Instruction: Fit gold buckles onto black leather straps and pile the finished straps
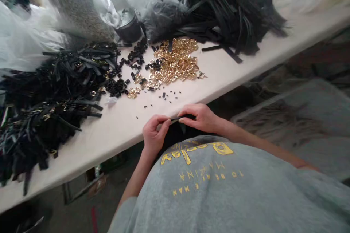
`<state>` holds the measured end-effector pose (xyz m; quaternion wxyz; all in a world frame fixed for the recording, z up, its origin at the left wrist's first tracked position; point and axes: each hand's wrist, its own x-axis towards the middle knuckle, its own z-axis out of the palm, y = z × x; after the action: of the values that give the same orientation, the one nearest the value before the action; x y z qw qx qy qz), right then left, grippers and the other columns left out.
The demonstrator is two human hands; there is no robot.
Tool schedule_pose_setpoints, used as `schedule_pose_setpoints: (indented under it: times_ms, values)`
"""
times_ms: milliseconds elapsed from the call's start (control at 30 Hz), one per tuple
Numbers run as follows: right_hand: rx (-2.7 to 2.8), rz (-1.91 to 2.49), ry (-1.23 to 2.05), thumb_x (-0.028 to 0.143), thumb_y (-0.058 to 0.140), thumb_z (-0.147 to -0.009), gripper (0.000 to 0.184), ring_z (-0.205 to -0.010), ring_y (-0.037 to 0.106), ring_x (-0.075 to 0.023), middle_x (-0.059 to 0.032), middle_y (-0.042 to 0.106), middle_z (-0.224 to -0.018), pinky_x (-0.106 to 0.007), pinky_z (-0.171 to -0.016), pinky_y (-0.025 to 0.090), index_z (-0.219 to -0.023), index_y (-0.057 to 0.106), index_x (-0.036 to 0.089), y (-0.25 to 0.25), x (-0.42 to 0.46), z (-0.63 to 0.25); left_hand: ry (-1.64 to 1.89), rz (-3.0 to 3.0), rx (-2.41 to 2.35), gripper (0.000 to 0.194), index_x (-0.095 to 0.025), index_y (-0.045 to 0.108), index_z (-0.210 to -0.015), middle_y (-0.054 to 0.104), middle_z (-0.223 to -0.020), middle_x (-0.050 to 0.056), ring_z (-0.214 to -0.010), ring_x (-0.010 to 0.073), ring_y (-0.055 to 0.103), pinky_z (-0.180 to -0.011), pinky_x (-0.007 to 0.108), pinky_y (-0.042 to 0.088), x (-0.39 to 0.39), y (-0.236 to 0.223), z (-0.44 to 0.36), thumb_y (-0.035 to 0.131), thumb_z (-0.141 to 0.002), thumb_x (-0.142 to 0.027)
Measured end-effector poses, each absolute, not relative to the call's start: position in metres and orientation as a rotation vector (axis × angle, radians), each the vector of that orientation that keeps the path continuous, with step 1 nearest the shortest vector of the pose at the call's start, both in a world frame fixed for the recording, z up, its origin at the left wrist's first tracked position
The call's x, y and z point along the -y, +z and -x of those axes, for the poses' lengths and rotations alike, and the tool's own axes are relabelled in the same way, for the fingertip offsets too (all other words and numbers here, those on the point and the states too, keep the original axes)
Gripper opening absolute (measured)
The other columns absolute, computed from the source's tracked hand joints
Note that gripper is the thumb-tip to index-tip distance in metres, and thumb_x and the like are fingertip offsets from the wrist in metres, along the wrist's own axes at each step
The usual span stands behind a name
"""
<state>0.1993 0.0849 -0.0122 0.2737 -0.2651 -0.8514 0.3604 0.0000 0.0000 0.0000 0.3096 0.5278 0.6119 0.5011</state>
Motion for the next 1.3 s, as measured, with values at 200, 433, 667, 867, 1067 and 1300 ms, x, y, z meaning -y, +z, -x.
schedule_pose_setpoints:
  times_ms: [200, 433, 667, 867, 1067, 1300]
  values:
    - [2.554, 0.884, 1.089, 0.027, 0.050, -0.098, 0.023, -0.057, 0.057, -0.0109, 0.0006, 0.069, -0.068, -0.023, -0.059, 0.033, -0.085, 0.066, 0.018, 0.003, -0.084, -0.197, 1.269, -1.059, -1.517, 0.032, -0.019, 0.062, -0.111, 0.057, -0.063, -0.007, -0.050, 0.0074, 0.055, -0.053, 0.019, 0.046, -0.005, -0.001, -0.006, 0.069, -0.082, -0.032]
    - [2.597, 0.925, 1.393, 0.026, 0.043, -0.101, 0.025, -0.046, 0.048, -0.0079, 0.0057, 0.058, -0.054, -0.022, -0.055, 0.030, -0.089, 0.063, 0.019, 0.017, -0.085, -0.196, 1.158, -0.847, -1.446, 0.040, -0.018, 0.060, -0.122, 0.055, -0.057, -0.007, -0.043, 0.0064, 0.047, -0.047, 0.018, 0.038, 0.001, -0.001, -0.004, 0.060, -0.089, -0.041]
    - [2.453, 0.843, 1.260, 0.030, 0.056, -0.095, 0.019, -0.066, 0.061, -0.0120, 0.0009, 0.070, -0.076, -0.023, -0.064, 0.039, -0.106, 0.066, 0.018, 0.018, -0.082, -0.198, 1.209, -0.784, -1.381, 0.043, -0.020, 0.057, -0.129, 0.056, -0.060, -0.006, -0.047, 0.0063, 0.050, -0.049, 0.018, 0.040, 0.000, -0.011, -0.005, 0.062, -0.089, -0.037]
    - [2.260, 0.832, 1.106, 0.030, 0.067, -0.087, 0.019, -0.084, 0.067, -0.0158, -0.0036, 0.074, -0.096, -0.026, -0.076, 0.046, -0.101, 0.069, 0.018, 0.003, -0.074, -0.187, 1.249, -0.713, -1.342, 0.045, -0.020, 0.057, -0.129, 0.060, -0.067, -0.005, -0.052, 0.0063, 0.054, -0.055, 0.018, 0.044, -0.003, -0.012, -0.014, 0.064, -0.088, -0.038]
    - [2.139, 0.815, 1.029, 0.023, 0.066, -0.087, 0.014, -0.087, 0.068, -0.0161, -0.0037, 0.075, -0.096, -0.028, -0.081, 0.050, -0.099, 0.069, 0.018, -0.003, -0.074, -0.184, 1.343, -0.746, -1.384, 0.048, -0.021, 0.057, -0.129, 0.053, -0.066, -0.006, -0.059, 0.0075, 0.056, -0.063, 0.019, 0.047, -0.005, -0.013, -0.019, 0.067, -0.086, -0.039]
    - [2.155, 0.904, 0.917, 0.029, 0.073, -0.082, 0.039, -0.079, 0.067, -0.0153, -0.0030, 0.073, -0.095, -0.027, -0.073, 0.050, -0.119, 0.065, 0.020, -0.006, -0.081, -0.192, 1.388, -0.731, -1.355, 0.046, -0.022, 0.057, -0.128, 0.055, -0.068, -0.006, -0.059, 0.0076, 0.058, -0.065, 0.020, 0.050, -0.010, -0.010, -0.015, 0.068, -0.086, -0.037]
